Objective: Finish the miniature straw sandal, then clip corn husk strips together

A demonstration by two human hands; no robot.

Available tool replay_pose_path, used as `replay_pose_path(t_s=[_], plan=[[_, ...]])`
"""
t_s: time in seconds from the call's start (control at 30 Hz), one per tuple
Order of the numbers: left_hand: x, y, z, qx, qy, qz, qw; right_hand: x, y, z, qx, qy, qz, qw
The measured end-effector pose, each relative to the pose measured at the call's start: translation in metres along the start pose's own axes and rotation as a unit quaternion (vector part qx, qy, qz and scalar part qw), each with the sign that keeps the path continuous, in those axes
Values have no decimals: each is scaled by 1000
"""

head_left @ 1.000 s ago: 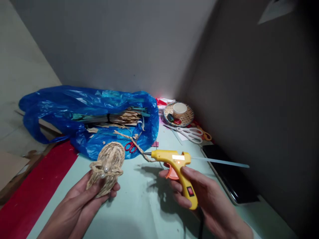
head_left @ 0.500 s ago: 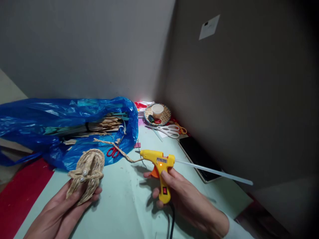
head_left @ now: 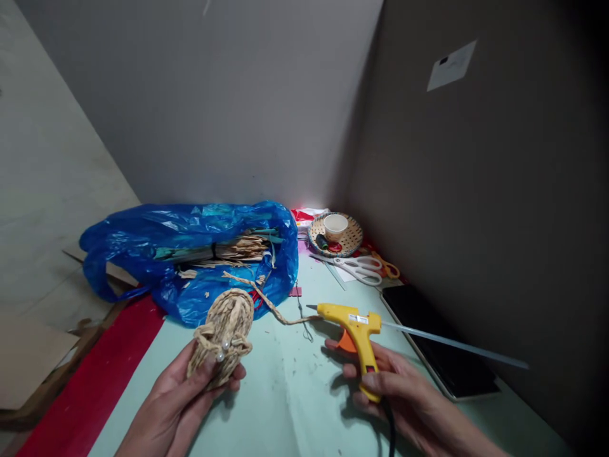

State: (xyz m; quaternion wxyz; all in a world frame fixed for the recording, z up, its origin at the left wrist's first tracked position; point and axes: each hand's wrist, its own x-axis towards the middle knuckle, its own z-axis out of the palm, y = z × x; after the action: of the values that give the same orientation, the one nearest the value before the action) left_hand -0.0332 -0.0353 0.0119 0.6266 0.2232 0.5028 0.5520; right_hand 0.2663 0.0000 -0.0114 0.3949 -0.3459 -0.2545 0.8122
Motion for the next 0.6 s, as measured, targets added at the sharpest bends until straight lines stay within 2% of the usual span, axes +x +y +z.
replay_pose_path(t_s=[0.1, 0.23, 0.33, 0.4, 0.47, 0.53, 0.6], plan=[[0, 3, 5, 8, 14, -1, 1000, 2, -4, -6, -2, 27, 1, 1000], [0, 10, 19, 25, 38, 2, 999, 5, -4, -14, -26, 7, 8, 1000], [2, 13, 28, 37, 53, 4, 998, 9, -5, -19, -83, 13, 5, 996], [5, 13, 30, 27, 50, -1, 998, 11, -8, -22, -161, 36, -12, 986], [10, 11, 28, 16, 41, -9, 999, 11, -14, -25, -309, 85, -60, 946], [17, 9, 27, 16, 39, -6, 999, 9, -20, -28, -474, 134, -113, 863], [26, 7, 27, 25, 44, 3, 999, 4, -23, -28, -595, 170, -128, 775]])
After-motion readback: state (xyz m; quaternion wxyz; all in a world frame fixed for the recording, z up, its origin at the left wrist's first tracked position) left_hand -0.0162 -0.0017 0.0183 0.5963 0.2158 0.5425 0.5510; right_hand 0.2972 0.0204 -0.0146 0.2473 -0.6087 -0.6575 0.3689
